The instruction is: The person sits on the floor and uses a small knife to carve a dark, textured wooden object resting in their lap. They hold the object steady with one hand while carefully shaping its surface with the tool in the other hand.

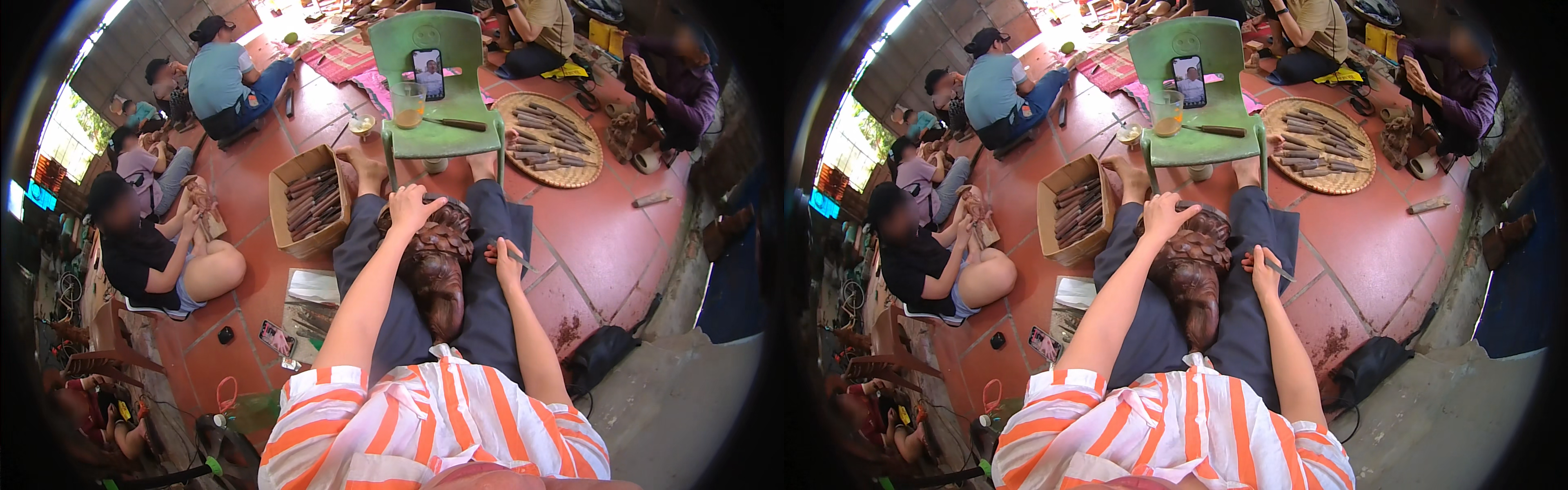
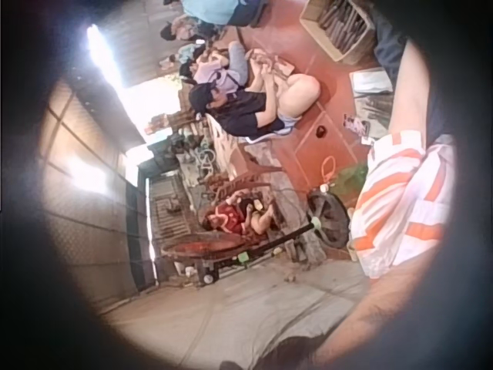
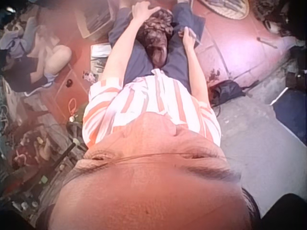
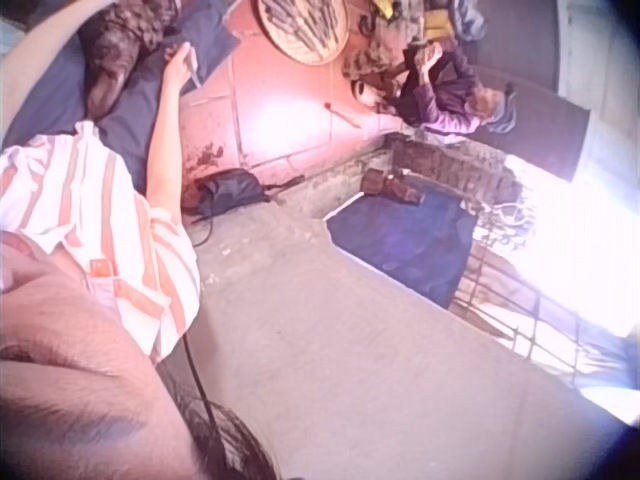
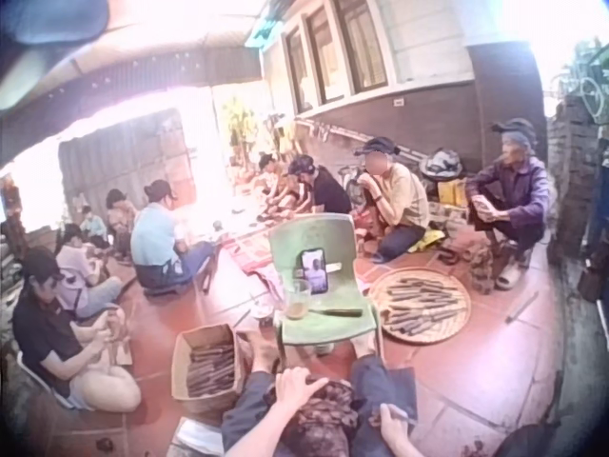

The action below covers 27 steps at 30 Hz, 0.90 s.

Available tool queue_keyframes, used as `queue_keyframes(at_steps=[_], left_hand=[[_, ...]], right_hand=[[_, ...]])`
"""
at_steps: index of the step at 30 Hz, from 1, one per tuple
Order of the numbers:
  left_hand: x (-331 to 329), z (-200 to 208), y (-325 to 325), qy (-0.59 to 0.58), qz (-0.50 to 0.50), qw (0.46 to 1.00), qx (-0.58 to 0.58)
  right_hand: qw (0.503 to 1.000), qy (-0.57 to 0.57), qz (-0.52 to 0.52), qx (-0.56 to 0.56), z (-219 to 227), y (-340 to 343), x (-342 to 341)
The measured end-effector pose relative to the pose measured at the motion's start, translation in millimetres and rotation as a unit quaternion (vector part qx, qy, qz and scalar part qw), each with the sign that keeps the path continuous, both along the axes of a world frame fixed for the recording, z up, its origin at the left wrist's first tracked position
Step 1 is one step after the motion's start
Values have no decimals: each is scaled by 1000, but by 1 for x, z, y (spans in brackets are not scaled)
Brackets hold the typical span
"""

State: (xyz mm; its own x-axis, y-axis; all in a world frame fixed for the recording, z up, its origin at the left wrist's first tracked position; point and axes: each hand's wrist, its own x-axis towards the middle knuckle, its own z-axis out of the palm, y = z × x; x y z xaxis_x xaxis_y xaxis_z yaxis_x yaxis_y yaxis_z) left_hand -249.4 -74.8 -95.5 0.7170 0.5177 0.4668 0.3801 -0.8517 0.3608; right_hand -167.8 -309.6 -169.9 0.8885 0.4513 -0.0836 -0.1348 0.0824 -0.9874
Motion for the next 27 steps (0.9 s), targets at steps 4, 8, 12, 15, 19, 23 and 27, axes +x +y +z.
queue_keyframes(at_steps=[4,8,12,15,19,23,27], left_hand=[[1,3,-2,10,-4,1000,0],[1,2,1,-9,-5,1000,4],[1,2,3,-1,-10,1000,-9],[0,2,0,-8,-19,1000,-15],[-2,1,9,-6,-38,999,-9],[-3,3,7,-21,-42,999,-16],[1,6,8,8,-33,999,-35]], right_hand=[[1000,9,2,-2,-4,2,2],[1000,1,14,-7,-9,8,3],[1000,-3,21,-20,-7,9,3],[999,0,26,-27,-1,5,2],[997,68,23,-29,13,-2,-5],[991,129,8,-38,44,-14,-16],[991,125,27,-39,69,-10,-25]])
